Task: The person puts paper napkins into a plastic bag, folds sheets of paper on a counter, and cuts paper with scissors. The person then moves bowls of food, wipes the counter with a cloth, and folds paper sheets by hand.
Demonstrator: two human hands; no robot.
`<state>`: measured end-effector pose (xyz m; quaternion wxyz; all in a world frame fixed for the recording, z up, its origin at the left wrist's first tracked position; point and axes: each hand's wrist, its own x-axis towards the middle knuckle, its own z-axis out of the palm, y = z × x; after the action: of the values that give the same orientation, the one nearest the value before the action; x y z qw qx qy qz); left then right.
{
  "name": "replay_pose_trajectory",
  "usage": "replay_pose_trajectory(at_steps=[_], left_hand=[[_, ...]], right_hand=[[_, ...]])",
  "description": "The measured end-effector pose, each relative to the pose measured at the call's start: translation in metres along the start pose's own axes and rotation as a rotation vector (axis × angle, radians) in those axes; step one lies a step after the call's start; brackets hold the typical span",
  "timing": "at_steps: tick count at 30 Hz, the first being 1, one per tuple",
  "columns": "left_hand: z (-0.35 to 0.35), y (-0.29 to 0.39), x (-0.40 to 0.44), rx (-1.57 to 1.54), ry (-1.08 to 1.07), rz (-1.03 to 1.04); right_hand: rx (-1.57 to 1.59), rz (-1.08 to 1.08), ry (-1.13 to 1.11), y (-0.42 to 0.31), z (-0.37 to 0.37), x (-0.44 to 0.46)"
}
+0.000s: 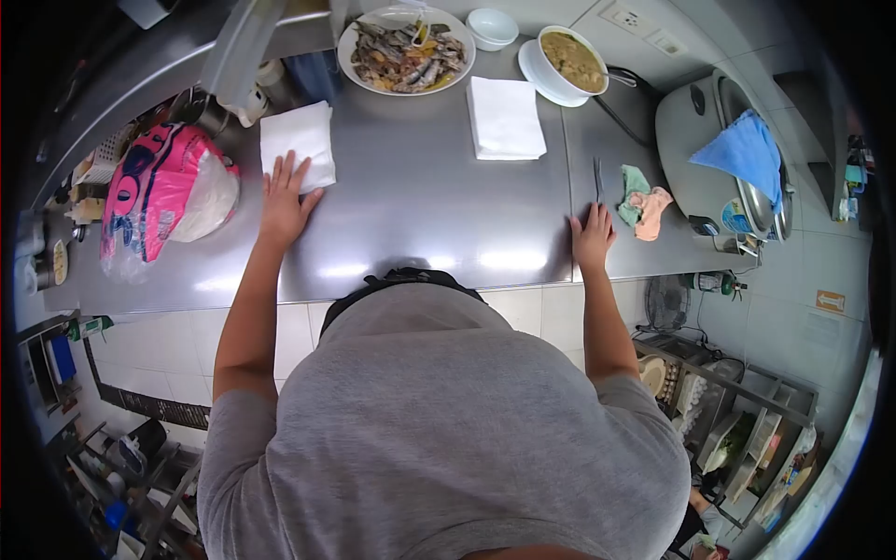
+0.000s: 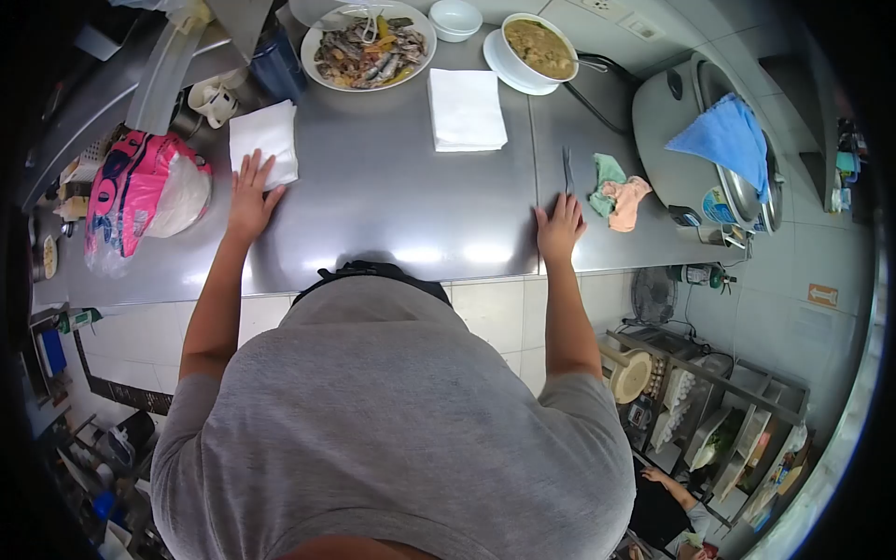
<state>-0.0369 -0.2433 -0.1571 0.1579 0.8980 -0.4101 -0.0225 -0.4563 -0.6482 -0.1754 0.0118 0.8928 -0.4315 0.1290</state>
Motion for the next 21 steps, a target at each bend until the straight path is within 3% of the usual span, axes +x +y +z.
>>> replay_pose_trajectory(at_steps=[1,3,5,7,10,19,21], left_hand=[[0.001,0.005,0.003,0.0,0.027,-0.016],[-0.001,0.016,0.009,0.004,0.086,-0.058],[-0.012,0.039,0.006,-0.079,0.166,0.014],[-0.02,0.059,-0.001,-0.14,0.181,0.079],[-0.039,0.087,-0.012,-0.222,0.169,0.085],[-0.043,0.1,-0.03,-0.396,0.144,0.024],[-0.041,0.106,-0.028,-0.435,0.125,0.028]], right_hand=[[-0.098,0.054,0.009,-0.015,-0.007,0.021],[0.032,-0.238,0.13,-0.074,-0.045,0.061],[0.35,-0.516,0.105,-0.124,-0.056,0.086],[0.42,-0.632,-0.026,-0.161,-0.06,0.099],[0.341,-0.69,-0.316,-0.172,-0.044,0.121],[0.421,-0.749,-0.268,-0.172,-0.026,0.138],[0.54,-0.66,-0.322,-0.17,-0.028,0.138]])
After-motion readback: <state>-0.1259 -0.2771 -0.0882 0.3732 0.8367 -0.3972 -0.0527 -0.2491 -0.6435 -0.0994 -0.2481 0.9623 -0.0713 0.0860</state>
